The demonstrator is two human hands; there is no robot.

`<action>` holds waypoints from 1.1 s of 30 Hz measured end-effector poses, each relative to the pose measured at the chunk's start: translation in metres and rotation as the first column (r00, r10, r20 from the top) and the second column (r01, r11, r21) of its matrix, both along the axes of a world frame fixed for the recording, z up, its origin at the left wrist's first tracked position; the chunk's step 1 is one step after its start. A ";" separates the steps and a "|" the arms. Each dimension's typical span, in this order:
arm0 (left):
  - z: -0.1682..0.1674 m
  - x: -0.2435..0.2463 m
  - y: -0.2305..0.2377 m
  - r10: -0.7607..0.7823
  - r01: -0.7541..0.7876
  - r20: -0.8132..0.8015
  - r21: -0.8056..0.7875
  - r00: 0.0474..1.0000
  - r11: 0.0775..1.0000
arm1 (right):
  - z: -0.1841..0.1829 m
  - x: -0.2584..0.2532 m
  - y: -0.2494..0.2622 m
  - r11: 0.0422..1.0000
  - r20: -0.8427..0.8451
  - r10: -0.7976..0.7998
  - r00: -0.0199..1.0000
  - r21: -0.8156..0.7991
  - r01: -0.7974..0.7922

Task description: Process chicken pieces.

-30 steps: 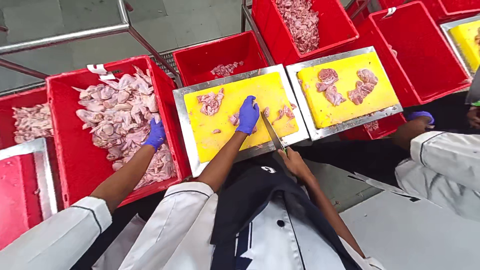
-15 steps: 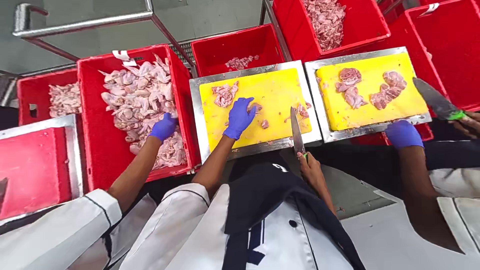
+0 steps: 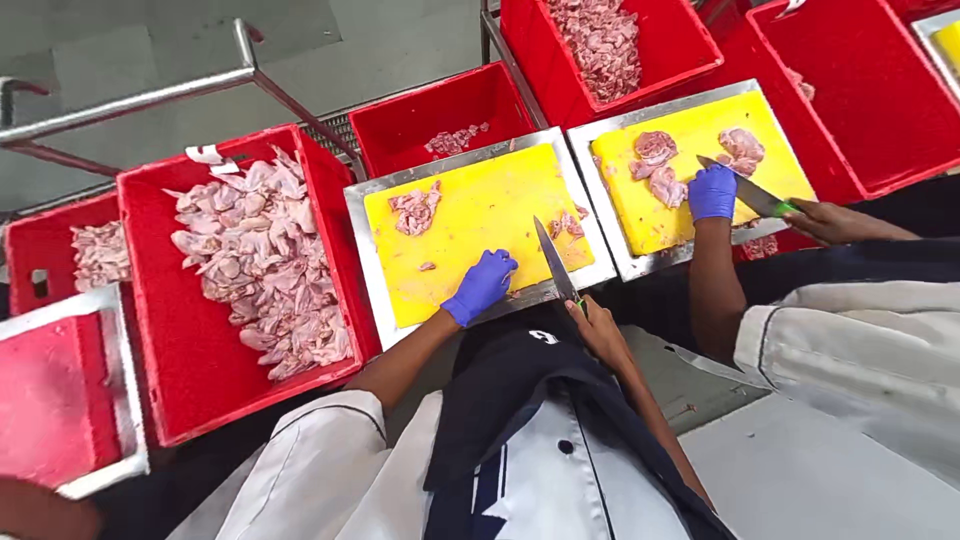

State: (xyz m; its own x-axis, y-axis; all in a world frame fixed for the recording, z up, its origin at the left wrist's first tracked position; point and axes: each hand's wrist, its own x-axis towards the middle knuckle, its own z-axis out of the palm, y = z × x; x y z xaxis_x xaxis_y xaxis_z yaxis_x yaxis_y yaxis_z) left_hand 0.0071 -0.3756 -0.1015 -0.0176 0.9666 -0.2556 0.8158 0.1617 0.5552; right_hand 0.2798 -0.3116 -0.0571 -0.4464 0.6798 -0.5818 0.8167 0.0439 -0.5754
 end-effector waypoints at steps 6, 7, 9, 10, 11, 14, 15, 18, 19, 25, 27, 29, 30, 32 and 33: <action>0.012 -0.011 0.009 0.210 -0.221 0.279 0.009 0.937 0.975 | -0.001 0.030 0.002 0.997 -0.009 -0.072 0.997 0.008 0.072; 0.023 -0.013 0.016 0.252 -0.231 0.337 -0.101 0.907 0.968 | 0.000 0.034 0.005 0.995 -0.011 -0.096 0.995 0.005 0.096; 0.040 -0.014 0.029 0.257 -0.117 0.465 -0.308 0.847 0.944 | 0.002 0.043 0.010 0.990 -0.026 -0.140 0.990 0.007 0.140; 0.045 -0.013 0.036 0.200 0.011 0.541 -0.361 0.817 0.933 | 0.003 0.047 0.014 0.987 -0.040 -0.157 0.987 0.016 0.158; 0.049 -0.010 0.043 0.104 0.169 0.608 -0.375 0.787 0.912 | 0.003 0.052 0.017 0.985 -0.055 -0.170 0.984 0.028 0.172; 0.066 0.010 0.077 -0.225 0.611 0.755 -0.279 0.617 0.740 | 0.000 0.064 0.025 0.980 -0.071 -0.189 0.979 0.042 0.192; 0.077 0.017 0.095 -0.298 0.694 0.772 -0.243 0.561 0.677 | -0.001 0.067 0.027 0.979 -0.071 -0.194 0.978 0.045 0.197; 0.133 0.016 0.167 -0.156 0.481 0.780 -0.204 0.606 0.853 | -0.002 0.075 0.034 0.974 -0.063 -0.212 0.975 0.063 0.216; 0.140 0.010 0.198 0.005 0.213 0.802 -0.164 0.597 0.963 | -0.003 0.078 0.036 0.974 -0.062 -0.211 0.976 0.071 0.215; 0.065 0.002 0.322 0.382 -0.756 0.909 -0.129 0.168 0.641 | -0.004 0.091 0.045 0.974 -0.079 -0.198 0.977 0.092 0.205; 0.056 0.014 0.287 0.420 -0.617 0.755 -0.027 0.503 0.787 | -0.008 0.093 0.047 0.973 -0.079 -0.209 0.975 0.084 0.216; 0.044 0.026 0.237 0.389 -0.451 0.489 0.010 0.781 0.892 | -0.009 0.095 0.047 0.974 -0.058 -0.213 0.975 0.065 0.216; 0.036 0.031 0.211 0.331 -0.361 0.365 0.016 0.870 0.932 | -0.010 0.096 0.050 0.976 -0.053 -0.208 0.977 0.062 0.211; 0.016 0.040 0.160 0.192 -0.196 0.163 0.012 0.968 0.980 | -0.012 0.097 0.055 0.980 -0.063 -0.185 0.981 0.063 0.189; 0.008 0.046 0.136 0.137 -0.140 0.112 0.020 0.984 0.990 | -0.013 0.097 0.058 0.983 -0.069 -0.163 0.984 0.068 0.168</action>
State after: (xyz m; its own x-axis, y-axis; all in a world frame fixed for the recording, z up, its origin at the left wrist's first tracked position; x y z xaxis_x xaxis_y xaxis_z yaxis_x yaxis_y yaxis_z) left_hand 0.0536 -0.2400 -0.0936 -0.1254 0.9635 -0.2364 0.7205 0.2522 0.6460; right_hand 0.3766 -0.2535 -0.0703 -0.3586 0.7872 -0.5017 0.7783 -0.0447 -0.6263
